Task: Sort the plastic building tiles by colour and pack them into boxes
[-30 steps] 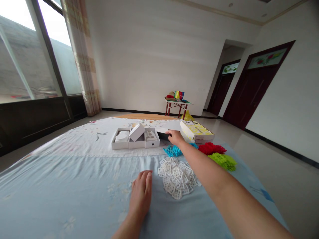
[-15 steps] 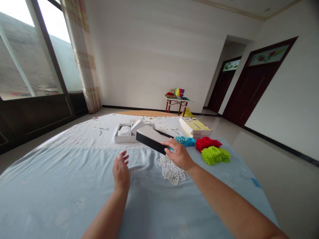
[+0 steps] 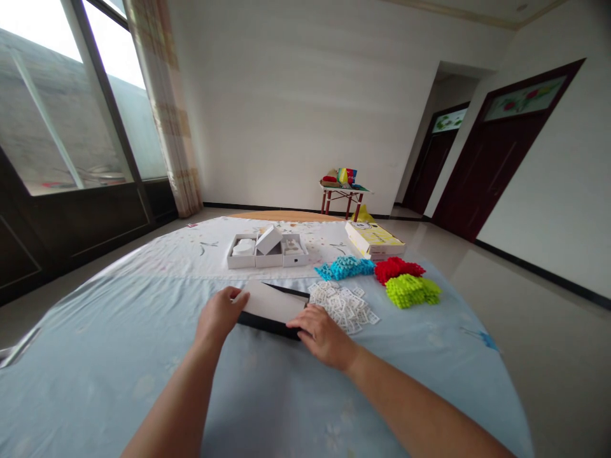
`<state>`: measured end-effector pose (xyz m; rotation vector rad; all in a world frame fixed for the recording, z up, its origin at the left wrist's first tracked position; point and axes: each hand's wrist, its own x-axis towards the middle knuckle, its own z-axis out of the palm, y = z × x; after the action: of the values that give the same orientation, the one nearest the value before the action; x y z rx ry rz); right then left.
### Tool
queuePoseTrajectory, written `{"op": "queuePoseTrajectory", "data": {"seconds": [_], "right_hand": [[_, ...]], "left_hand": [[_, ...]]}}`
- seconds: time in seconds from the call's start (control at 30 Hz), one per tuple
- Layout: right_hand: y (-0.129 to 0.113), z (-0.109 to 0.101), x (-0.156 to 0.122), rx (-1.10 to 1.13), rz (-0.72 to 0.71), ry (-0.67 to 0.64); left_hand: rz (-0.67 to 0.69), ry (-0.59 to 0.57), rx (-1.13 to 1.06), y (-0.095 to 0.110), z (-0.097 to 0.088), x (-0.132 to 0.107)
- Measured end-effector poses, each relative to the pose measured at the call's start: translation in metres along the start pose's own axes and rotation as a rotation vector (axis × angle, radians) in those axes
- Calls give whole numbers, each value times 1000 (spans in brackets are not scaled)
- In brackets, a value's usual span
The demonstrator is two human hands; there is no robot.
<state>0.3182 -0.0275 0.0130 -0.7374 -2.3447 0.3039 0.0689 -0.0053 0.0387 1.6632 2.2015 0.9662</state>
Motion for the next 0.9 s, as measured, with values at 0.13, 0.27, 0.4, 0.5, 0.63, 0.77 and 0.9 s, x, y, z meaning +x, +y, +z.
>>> {"op": "queuePoseTrajectory", "data": {"seconds": [0.13, 0.27, 0.4, 0.5, 0.63, 0.77, 0.9], "right_hand": [[1, 2, -4, 5, -20, 47], [0, 1, -7, 18, -31, 62], [0, 1, -8, 27, -47, 69], [3, 1, -8, 8, -52, 78], [7, -1, -10, 27, -63, 90], [10, -4, -10, 70, -64, 86], [11, -7, -10, 75, -55, 74]], "left_hand": [[76, 118, -7, 16, -5, -4], [-32, 125, -275, 31, -18, -7], [-57, 286, -488, 43, -37, -11], [-68, 483, -706, 44, -51, -10], [-91, 733, -899, 24, -62, 4], [-272, 846, -818, -16, -56, 20], [-432, 775, -799, -56, -36, 26]]}}
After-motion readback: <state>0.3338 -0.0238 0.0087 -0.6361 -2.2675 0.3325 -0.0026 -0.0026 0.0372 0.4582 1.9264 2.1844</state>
